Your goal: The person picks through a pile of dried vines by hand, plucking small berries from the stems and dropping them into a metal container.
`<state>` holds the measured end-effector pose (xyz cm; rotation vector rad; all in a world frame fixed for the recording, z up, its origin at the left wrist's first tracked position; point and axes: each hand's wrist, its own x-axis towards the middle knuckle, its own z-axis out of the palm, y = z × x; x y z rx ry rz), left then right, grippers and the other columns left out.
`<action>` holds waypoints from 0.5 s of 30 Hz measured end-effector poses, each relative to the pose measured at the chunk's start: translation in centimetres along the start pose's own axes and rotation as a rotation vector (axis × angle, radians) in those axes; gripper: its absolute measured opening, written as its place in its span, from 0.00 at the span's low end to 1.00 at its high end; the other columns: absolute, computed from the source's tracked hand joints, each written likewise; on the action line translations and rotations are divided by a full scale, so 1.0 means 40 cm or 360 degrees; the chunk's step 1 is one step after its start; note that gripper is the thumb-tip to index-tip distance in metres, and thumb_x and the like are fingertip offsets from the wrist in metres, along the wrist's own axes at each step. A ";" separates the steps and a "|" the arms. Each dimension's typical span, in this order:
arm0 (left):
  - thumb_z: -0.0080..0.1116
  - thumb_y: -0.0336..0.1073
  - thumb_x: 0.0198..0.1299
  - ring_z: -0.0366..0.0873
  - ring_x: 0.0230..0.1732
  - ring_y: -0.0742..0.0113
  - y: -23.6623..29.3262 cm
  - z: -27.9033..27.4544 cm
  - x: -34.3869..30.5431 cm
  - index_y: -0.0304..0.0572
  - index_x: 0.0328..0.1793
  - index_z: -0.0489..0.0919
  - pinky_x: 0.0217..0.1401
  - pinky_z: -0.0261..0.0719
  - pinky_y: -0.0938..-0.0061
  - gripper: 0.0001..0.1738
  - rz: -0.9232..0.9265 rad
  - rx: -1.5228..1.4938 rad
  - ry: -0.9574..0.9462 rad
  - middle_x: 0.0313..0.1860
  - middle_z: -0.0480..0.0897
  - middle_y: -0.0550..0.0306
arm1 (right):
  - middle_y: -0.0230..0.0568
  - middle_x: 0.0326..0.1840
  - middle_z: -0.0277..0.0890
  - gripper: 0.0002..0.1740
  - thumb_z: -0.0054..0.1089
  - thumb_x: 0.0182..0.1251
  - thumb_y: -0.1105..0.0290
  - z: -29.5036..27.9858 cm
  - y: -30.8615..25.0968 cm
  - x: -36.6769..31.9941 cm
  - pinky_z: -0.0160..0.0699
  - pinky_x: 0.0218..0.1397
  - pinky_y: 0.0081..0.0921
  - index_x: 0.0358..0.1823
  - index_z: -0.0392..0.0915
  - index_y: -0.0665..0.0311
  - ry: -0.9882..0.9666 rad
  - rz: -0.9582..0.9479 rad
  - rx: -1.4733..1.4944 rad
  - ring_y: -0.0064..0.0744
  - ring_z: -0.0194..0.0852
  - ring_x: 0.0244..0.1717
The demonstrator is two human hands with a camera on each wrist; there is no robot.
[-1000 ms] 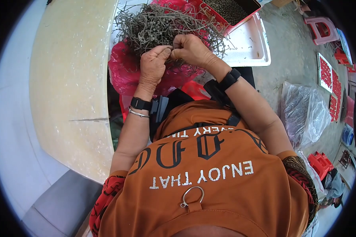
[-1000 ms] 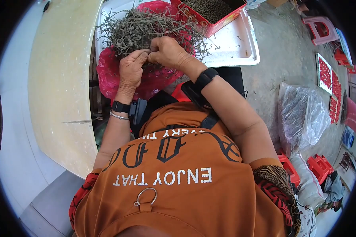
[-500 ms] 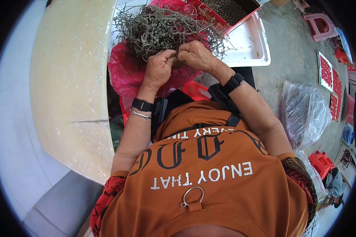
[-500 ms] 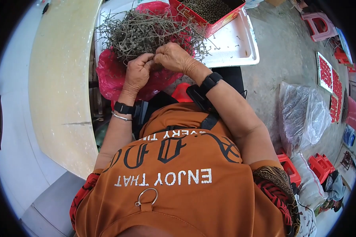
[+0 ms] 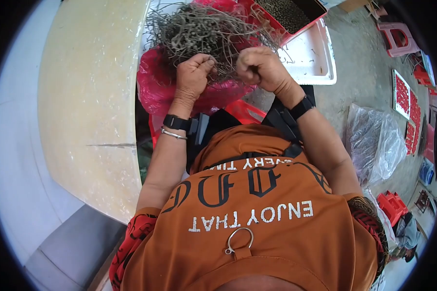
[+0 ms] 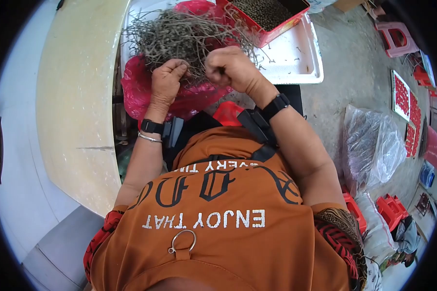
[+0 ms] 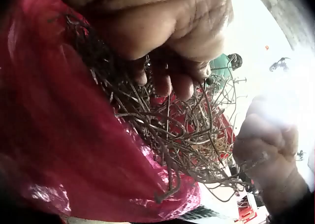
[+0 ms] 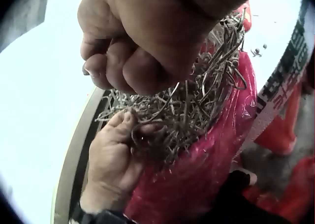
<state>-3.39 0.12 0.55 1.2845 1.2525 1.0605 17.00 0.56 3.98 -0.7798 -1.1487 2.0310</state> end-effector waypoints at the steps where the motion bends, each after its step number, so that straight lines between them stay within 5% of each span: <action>1: 0.55 0.28 0.57 0.75 0.28 0.79 0.001 -0.001 0.000 0.33 0.34 0.80 0.33 0.72 0.84 0.05 -0.0001 -0.0041 -0.0011 0.24 0.79 0.63 | 0.34 0.15 0.65 0.11 0.49 0.58 0.71 -0.006 -0.006 0.006 0.48 0.13 0.18 0.19 0.70 0.66 0.0050 -0.0015 0.0082 0.18 0.53 0.12; 8: 0.53 0.27 0.59 0.76 0.31 0.75 0.006 -0.015 -0.029 0.31 0.39 0.78 0.38 0.74 0.83 0.06 -0.0105 -0.0285 -0.0043 0.30 0.79 0.61 | 0.35 0.19 0.68 0.11 0.51 0.61 0.68 0.016 0.030 0.008 0.48 0.12 0.15 0.24 0.71 0.65 0.0291 -0.0049 0.0253 0.17 0.53 0.12; 15: 0.55 0.26 0.56 0.74 0.31 0.79 0.042 -0.015 -0.033 0.33 0.41 0.79 0.36 0.74 0.83 0.08 -0.0041 0.0021 -0.0155 0.29 0.79 0.64 | 0.33 0.21 0.70 0.07 0.59 0.57 0.70 0.016 0.025 0.008 0.53 0.14 0.14 0.25 0.73 0.65 0.0297 -0.0075 0.0059 0.14 0.55 0.14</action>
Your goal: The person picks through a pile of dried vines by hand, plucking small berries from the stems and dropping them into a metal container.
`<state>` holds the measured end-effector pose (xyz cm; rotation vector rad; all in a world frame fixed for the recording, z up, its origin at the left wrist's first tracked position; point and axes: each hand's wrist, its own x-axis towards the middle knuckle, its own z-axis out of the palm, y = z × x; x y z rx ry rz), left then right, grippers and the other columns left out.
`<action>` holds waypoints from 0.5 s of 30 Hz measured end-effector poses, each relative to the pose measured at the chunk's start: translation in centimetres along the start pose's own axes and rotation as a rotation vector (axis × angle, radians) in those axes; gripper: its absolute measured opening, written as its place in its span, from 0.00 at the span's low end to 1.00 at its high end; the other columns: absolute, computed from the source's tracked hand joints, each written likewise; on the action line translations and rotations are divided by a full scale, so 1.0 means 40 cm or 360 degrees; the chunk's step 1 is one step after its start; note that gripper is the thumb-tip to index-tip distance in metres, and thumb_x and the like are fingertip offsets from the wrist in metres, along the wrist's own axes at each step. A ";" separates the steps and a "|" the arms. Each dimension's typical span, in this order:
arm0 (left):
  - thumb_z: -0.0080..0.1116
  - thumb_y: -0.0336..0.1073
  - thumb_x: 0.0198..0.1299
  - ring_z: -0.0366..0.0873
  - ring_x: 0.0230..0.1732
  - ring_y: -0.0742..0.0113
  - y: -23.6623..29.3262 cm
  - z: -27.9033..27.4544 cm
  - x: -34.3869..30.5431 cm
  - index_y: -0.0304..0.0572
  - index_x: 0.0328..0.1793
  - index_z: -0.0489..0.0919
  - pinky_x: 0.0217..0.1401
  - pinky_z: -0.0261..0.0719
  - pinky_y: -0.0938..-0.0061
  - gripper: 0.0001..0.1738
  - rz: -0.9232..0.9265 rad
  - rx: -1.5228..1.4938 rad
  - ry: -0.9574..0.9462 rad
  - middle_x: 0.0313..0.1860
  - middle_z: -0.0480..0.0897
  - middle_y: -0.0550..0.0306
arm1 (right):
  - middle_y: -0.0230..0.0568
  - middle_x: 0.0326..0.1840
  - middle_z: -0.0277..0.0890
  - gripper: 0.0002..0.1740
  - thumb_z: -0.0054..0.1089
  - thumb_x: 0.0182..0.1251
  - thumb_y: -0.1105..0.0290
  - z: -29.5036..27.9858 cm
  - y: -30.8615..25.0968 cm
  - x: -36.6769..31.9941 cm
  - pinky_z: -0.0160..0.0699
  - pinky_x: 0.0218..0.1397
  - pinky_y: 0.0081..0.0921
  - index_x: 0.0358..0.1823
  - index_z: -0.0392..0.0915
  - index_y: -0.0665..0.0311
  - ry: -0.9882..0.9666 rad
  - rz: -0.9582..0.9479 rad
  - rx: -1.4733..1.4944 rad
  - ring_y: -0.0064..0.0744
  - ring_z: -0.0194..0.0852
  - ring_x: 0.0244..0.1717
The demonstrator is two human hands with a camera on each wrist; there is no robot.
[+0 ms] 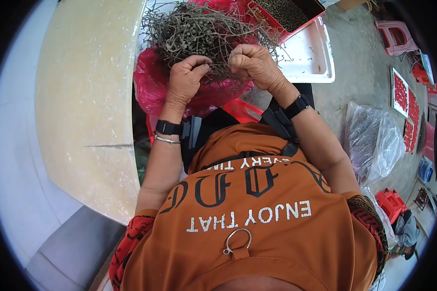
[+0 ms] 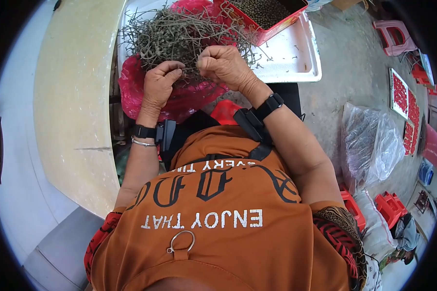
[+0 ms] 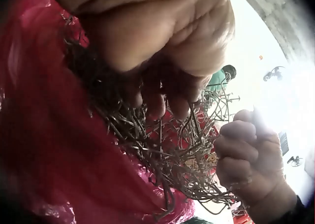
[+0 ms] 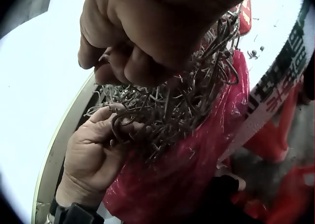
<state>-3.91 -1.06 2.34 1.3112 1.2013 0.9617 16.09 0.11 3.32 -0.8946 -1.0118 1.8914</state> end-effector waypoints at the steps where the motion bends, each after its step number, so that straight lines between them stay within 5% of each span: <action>1: 0.55 0.26 0.56 0.74 0.31 0.79 0.009 0.000 -0.001 0.33 0.41 0.79 0.36 0.74 0.83 0.08 0.0001 0.0000 0.0001 0.29 0.79 0.64 | 0.33 0.21 0.70 0.07 0.59 0.57 0.70 0.000 -0.003 0.000 0.53 0.14 0.14 0.25 0.73 0.65 -0.0001 0.0000 -0.0001 0.14 0.55 0.14; 9: 0.57 0.28 0.55 0.70 0.28 0.81 0.078 0.012 -0.034 0.35 0.40 0.79 0.34 0.71 0.84 0.07 0.0191 0.0072 0.0126 0.28 0.77 0.66 | 0.25 0.19 0.68 0.08 0.63 0.52 0.72 0.020 -0.023 -0.003 0.65 0.21 0.15 0.27 0.73 0.66 0.0080 -0.0491 -0.0898 0.14 0.64 0.20; 15: 0.58 0.34 0.58 0.68 0.28 0.81 0.088 0.006 -0.048 0.34 0.37 0.79 0.33 0.69 0.85 0.09 -0.0033 -0.0093 -0.0344 0.26 0.76 0.67 | 0.33 0.18 0.69 0.09 0.64 0.48 0.73 0.066 -0.049 -0.019 0.69 0.25 0.20 0.27 0.72 0.66 0.0037 -0.0734 -0.1370 0.22 0.68 0.21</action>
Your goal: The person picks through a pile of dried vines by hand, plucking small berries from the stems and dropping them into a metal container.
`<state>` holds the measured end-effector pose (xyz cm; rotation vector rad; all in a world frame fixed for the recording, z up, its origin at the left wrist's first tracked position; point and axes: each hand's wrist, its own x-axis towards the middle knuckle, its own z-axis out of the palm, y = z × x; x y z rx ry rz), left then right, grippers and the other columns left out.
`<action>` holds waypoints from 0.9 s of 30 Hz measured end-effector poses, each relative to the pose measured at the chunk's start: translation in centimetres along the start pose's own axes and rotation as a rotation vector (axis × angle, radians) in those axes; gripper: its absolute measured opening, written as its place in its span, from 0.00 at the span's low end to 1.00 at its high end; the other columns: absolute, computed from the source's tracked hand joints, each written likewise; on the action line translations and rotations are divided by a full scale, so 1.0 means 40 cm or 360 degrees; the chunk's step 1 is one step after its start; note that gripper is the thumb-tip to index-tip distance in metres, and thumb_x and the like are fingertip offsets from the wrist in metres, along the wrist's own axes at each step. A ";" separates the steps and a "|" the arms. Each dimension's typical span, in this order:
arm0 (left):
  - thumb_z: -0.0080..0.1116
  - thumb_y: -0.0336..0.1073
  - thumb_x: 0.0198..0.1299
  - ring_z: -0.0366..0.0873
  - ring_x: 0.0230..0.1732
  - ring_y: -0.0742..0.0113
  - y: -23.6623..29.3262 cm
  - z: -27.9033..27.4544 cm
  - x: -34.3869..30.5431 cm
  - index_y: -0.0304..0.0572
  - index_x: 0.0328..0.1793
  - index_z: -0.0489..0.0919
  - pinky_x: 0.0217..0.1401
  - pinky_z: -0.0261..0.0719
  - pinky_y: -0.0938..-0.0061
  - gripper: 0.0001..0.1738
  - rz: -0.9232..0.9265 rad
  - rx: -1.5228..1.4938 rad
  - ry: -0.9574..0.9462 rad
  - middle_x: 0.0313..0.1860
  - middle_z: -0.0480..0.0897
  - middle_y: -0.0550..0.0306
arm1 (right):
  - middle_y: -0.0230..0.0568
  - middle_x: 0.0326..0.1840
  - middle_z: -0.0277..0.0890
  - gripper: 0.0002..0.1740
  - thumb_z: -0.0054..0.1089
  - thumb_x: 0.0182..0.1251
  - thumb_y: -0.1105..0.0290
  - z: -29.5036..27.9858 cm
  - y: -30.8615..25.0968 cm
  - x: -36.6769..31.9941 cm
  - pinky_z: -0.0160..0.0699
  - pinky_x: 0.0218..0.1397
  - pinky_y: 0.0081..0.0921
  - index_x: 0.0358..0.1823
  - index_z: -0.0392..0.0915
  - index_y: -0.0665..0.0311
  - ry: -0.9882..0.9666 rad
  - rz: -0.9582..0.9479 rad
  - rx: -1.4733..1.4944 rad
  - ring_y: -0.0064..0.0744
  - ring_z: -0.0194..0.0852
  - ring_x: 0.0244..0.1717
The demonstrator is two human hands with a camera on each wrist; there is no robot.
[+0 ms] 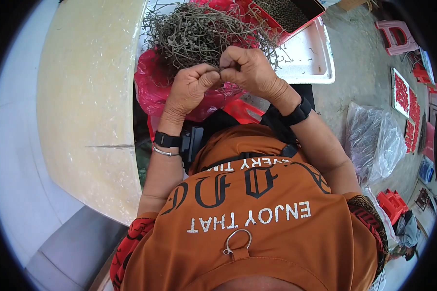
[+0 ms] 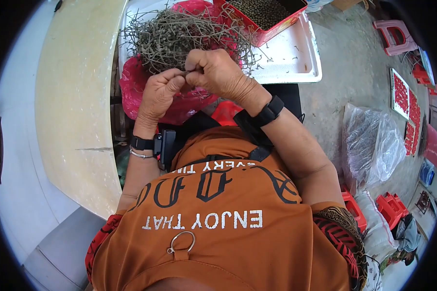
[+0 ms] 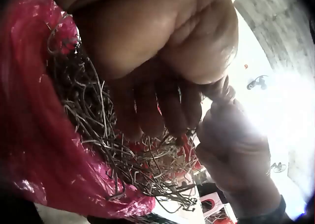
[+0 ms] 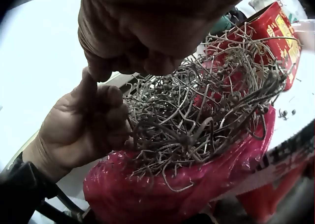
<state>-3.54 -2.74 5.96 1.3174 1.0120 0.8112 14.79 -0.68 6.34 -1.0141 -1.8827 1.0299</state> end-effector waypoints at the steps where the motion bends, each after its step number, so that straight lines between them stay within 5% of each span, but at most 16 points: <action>1: 0.58 0.35 0.58 0.68 0.28 0.81 0.002 0.005 -0.002 0.34 0.36 0.79 0.33 0.69 0.85 0.10 -0.0094 -0.0076 -0.0092 0.26 0.76 0.67 | 0.36 0.18 0.70 0.10 0.64 0.47 0.73 -0.001 -0.006 -0.001 0.70 0.26 0.22 0.27 0.71 0.66 -0.0012 -0.0073 -0.0111 0.25 0.69 0.20; 6: 0.55 0.33 0.59 0.68 0.28 0.81 -0.015 0.018 -0.013 0.34 0.36 0.79 0.32 0.68 0.84 0.09 -0.0158 -0.0105 -0.0173 0.25 0.75 0.67 | 0.42 0.19 0.71 0.11 0.64 0.45 0.74 -0.013 0.004 -0.014 0.71 0.26 0.26 0.28 0.71 0.66 -0.0225 -0.0223 -0.0267 0.35 0.73 0.22; 9: 0.56 0.34 0.59 0.67 0.26 0.82 -0.023 0.035 -0.020 0.34 0.34 0.78 0.30 0.67 0.85 0.09 -0.0034 0.0045 -0.0216 0.23 0.74 0.68 | 0.44 0.20 0.72 0.11 0.64 0.44 0.74 -0.026 0.001 -0.020 0.72 0.27 0.29 0.28 0.72 0.66 -0.0634 -0.0094 -0.0224 0.40 0.74 0.23; 22: 0.55 0.36 0.57 0.66 0.19 0.81 -0.050 0.047 -0.034 0.37 0.25 0.77 0.21 0.62 0.86 0.12 -0.0288 -0.0457 -0.0188 0.18 0.73 0.65 | 0.47 0.20 0.73 0.12 0.64 0.42 0.74 -0.033 -0.006 -0.033 0.72 0.29 0.33 0.28 0.71 0.69 -0.0504 -0.0030 -0.0198 0.45 0.74 0.24; 27: 0.55 0.37 0.57 0.65 0.16 0.80 -0.046 0.058 -0.043 0.36 0.24 0.76 0.19 0.64 0.84 0.13 -0.0464 -0.0473 -0.0273 0.17 0.72 0.64 | 0.48 0.21 0.73 0.10 0.63 0.44 0.73 -0.043 -0.013 -0.045 0.72 0.29 0.35 0.27 0.72 0.68 -0.0761 -0.0100 -0.0167 0.49 0.73 0.25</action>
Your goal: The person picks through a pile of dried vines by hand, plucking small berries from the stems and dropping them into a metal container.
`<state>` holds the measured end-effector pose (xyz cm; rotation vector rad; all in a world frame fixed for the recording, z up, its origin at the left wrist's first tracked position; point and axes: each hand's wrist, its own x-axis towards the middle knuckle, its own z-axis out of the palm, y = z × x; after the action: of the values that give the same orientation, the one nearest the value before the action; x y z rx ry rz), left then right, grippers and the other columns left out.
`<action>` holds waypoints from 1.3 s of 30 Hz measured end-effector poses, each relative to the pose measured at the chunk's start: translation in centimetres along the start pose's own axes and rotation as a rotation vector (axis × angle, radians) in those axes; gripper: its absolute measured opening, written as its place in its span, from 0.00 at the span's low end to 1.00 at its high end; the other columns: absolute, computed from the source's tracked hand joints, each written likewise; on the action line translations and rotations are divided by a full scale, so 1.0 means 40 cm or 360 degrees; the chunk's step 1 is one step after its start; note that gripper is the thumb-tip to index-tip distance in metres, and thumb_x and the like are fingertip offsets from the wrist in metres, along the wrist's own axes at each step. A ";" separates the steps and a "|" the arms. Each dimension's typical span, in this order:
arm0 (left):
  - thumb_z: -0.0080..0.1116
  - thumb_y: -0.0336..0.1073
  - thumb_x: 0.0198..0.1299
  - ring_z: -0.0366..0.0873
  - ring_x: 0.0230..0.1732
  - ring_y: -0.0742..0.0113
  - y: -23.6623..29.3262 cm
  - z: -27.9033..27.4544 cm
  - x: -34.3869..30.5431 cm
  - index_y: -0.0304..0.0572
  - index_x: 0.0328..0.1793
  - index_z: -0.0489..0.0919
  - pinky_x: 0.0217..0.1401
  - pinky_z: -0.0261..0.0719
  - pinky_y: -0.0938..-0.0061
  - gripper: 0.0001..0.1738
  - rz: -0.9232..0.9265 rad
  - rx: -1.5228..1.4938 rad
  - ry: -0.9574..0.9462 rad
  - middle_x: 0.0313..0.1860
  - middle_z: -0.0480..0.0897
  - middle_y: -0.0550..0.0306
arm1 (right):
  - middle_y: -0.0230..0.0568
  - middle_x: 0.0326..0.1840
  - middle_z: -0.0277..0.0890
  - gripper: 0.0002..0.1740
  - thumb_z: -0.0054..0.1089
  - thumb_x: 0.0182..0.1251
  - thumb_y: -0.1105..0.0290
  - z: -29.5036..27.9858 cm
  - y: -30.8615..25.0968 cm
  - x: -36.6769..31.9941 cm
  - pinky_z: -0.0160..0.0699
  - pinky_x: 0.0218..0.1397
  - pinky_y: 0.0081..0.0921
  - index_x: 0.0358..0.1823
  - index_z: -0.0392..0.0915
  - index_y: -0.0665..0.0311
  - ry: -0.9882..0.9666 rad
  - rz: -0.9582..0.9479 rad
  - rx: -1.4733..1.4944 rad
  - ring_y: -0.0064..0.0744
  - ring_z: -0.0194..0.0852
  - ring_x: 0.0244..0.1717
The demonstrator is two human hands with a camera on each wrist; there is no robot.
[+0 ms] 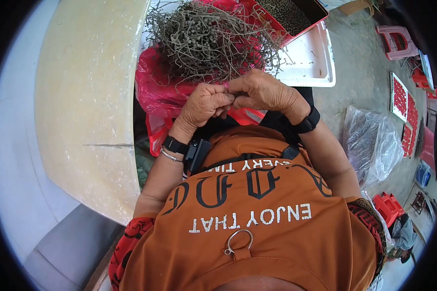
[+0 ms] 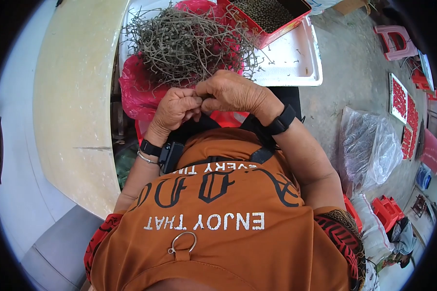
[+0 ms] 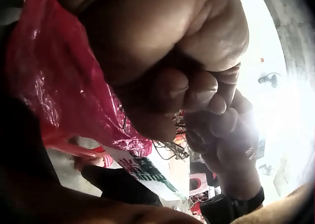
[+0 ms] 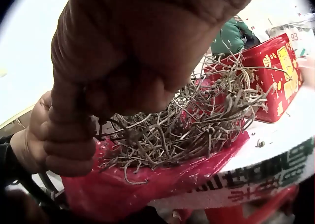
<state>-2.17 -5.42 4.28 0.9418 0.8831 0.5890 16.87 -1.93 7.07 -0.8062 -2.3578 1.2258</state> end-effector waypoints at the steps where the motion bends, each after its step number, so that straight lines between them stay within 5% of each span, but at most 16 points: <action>1: 0.54 0.36 0.57 0.64 0.16 0.79 -0.001 0.006 0.002 0.36 0.24 0.75 0.20 0.66 0.82 0.12 -0.0044 0.0001 0.0006 0.17 0.72 0.64 | 0.48 0.21 0.74 0.09 0.61 0.45 0.72 -0.001 0.002 -0.004 0.72 0.30 0.36 0.27 0.73 0.68 -0.0043 0.0019 -0.0026 0.50 0.74 0.26; 7: 0.54 0.36 0.56 0.66 0.14 0.79 -0.024 0.005 0.011 0.38 0.22 0.75 0.17 0.62 0.86 0.12 -0.0051 -0.0203 -0.0037 0.16 0.73 0.64 | 0.49 0.20 0.71 0.11 0.64 0.46 0.71 0.013 0.026 -0.012 0.70 0.28 0.35 0.25 0.70 0.69 -0.0023 -0.0059 -0.0049 0.50 0.71 0.24; 15: 0.53 0.33 0.54 0.65 0.14 0.80 0.001 -0.013 0.014 0.37 0.21 0.74 0.15 0.61 0.84 0.11 0.0075 -0.0247 0.0003 0.15 0.71 0.64 | 0.43 0.15 0.66 0.11 0.61 0.54 0.67 0.027 0.040 0.014 0.66 0.24 0.27 0.27 0.74 0.69 -0.0053 0.0112 0.0700 0.32 0.67 0.19; 19: 0.53 0.32 0.52 0.64 0.13 0.80 0.012 0.010 0.024 0.37 0.20 0.74 0.14 0.61 0.83 0.10 0.0304 -0.0826 -0.0043 0.15 0.70 0.64 | 0.42 0.15 0.65 0.11 0.60 0.56 0.65 -0.011 0.011 0.034 0.65 0.24 0.25 0.28 0.76 0.68 -0.0057 0.0409 0.1404 0.26 0.64 0.18; 22: 0.53 0.30 0.50 0.64 0.13 0.79 0.041 0.019 0.028 0.37 0.18 0.74 0.15 0.63 0.82 0.09 0.0145 -0.0599 0.0037 0.14 0.71 0.65 | 0.42 0.15 0.66 0.10 0.59 0.56 0.66 -0.072 0.022 0.059 0.65 0.23 0.26 0.27 0.76 0.67 -0.0346 -0.0057 0.0462 0.27 0.65 0.18; 23: 0.53 0.30 0.50 0.64 0.13 0.79 0.055 0.027 0.026 0.37 0.18 0.74 0.15 0.63 0.82 0.09 0.0185 -0.0615 0.0032 0.14 0.71 0.65 | 0.42 0.15 0.66 0.10 0.59 0.56 0.66 -0.083 0.012 0.062 0.65 0.23 0.26 0.27 0.76 0.67 -0.0368 -0.0057 0.0426 0.27 0.65 0.18; 26: 0.50 0.30 0.52 0.62 0.12 0.79 0.099 0.057 0.012 0.38 0.16 0.71 0.16 0.61 0.81 0.12 0.0287 0.0116 0.0260 0.11 0.69 0.65 | 0.48 0.17 0.69 0.10 0.57 0.53 0.68 -0.095 -0.003 0.079 0.70 0.24 0.32 0.23 0.74 0.69 -0.0579 -0.0242 -0.1072 0.35 0.73 0.19; 27: 0.50 0.30 0.52 0.62 0.12 0.79 0.095 0.052 0.012 0.38 0.16 0.71 0.16 0.61 0.81 0.12 0.0298 0.0100 0.0270 0.11 0.69 0.65 | 0.48 0.17 0.69 0.10 0.57 0.53 0.68 -0.089 0.000 0.081 0.70 0.24 0.32 0.23 0.74 0.69 -0.0598 -0.0249 -0.1079 0.35 0.73 0.19; 30: 0.53 0.29 0.47 0.61 0.12 0.77 0.080 0.023 0.023 0.36 0.15 0.71 0.17 0.61 0.79 0.10 0.0518 0.0452 0.0321 0.10 0.68 0.64 | 0.43 0.15 0.69 0.06 0.55 0.51 0.72 -0.062 0.026 0.075 0.66 0.20 0.27 0.24 0.75 0.69 0.0062 -0.0074 -0.0495 0.29 0.68 0.16; 31: 0.53 0.29 0.47 0.61 0.12 0.77 0.080 0.006 0.023 0.36 0.15 0.71 0.17 0.61 0.79 0.10 0.0523 0.0446 0.0325 0.10 0.68 0.64 | 0.43 0.15 0.69 0.06 0.55 0.51 0.72 -0.062 0.024 0.074 0.66 0.20 0.27 0.24 0.75 0.69 0.0054 -0.0076 -0.0500 0.29 0.68 0.16; 34: 0.55 0.29 0.40 0.60 0.12 0.75 0.083 -0.057 0.019 0.34 0.16 0.71 0.18 0.61 0.78 0.07 0.0290 0.1243 0.0168 0.10 0.67 0.60 | 0.33 0.15 0.68 0.04 0.54 0.53 0.74 -0.061 0.013 0.065 0.58 0.16 0.16 0.23 0.75 0.65 0.0448 0.0904 0.0923 0.19 0.63 0.15; 39: 0.57 0.32 0.31 0.68 0.15 0.56 0.102 -0.081 0.017 0.37 0.17 0.75 0.23 0.69 0.69 0.06 0.0244 0.1489 0.0021 0.14 0.73 0.48 | 0.28 0.17 0.68 0.04 0.53 0.54 0.73 -0.038 0.010 0.077 0.51 0.16 0.09 0.26 0.75 0.64 0.0658 0.0923 0.1512 0.13 0.58 0.15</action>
<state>-4.80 -1.53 6.62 1.8596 1.1219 0.2873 15.47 1.14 7.74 -1.2296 -1.0092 1.9100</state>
